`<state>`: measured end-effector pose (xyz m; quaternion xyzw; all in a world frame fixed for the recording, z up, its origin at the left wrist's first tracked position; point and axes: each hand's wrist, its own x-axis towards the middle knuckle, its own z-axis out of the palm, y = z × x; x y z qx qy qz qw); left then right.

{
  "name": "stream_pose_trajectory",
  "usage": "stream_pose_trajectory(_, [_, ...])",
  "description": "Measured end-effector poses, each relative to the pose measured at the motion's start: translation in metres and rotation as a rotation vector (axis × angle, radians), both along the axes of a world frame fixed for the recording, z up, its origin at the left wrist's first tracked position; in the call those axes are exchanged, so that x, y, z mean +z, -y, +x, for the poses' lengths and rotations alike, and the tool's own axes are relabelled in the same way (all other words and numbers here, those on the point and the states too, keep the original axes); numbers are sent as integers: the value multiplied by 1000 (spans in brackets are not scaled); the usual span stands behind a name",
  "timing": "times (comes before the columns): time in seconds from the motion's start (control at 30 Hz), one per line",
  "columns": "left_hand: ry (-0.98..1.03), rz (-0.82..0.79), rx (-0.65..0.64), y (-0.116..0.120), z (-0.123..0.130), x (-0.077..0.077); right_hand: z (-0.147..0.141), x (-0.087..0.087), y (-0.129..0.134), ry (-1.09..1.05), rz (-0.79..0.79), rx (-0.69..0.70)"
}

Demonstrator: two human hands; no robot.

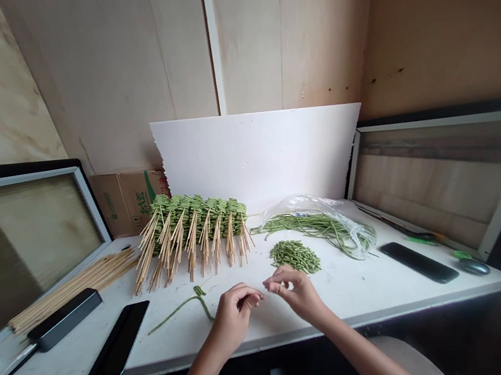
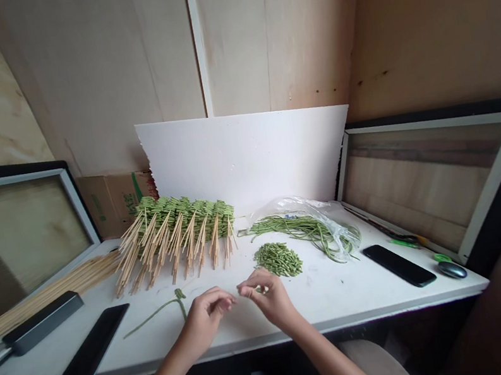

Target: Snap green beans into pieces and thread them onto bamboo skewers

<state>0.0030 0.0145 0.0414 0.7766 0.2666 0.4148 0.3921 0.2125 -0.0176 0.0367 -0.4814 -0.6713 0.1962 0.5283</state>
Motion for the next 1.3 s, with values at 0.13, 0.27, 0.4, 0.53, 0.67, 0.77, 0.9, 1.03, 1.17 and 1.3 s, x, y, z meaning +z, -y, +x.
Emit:
stream_pose_trajectory(0.13, [-24,-17,43,-2,-2,-1,28,-12,-13,147,-62,-219])
stream_pose_trajectory(0.27, [-30,-58,30,-4,0,-6,43,-30,-21,288,-82,-368])
stream_pose_trajectory(0.4, [-29,-73,34,-6,1,-8,45,-38,-22,438,-102,-375])
stream_pose_trajectory(0.53, [-38,-44,67,-7,0,-7,45,-37,-22,478,-135,-353])
stream_pose_trajectory(0.67, [-46,-28,93,-8,0,-7,47,-37,-24,506,-144,-366])
stream_pose_trajectory(0.77, [-36,-42,101,-7,1,-8,49,-38,-25,490,-150,-347])
stream_pose_trajectory(0.9, [-25,-89,111,-8,3,-13,48,-33,-23,473,-164,-338])
stream_pose_trajectory(1.03, [-32,-90,116,-8,3,-14,44,-25,-19,475,-182,-308])
stream_pose_trajectory(1.17, [-52,-90,120,-6,2,-11,41,-19,-15,438,-195,-215])
stream_pose_trajectory(1.3, [-62,-90,110,-7,2,-11,41,-17,-14,409,-194,-125])
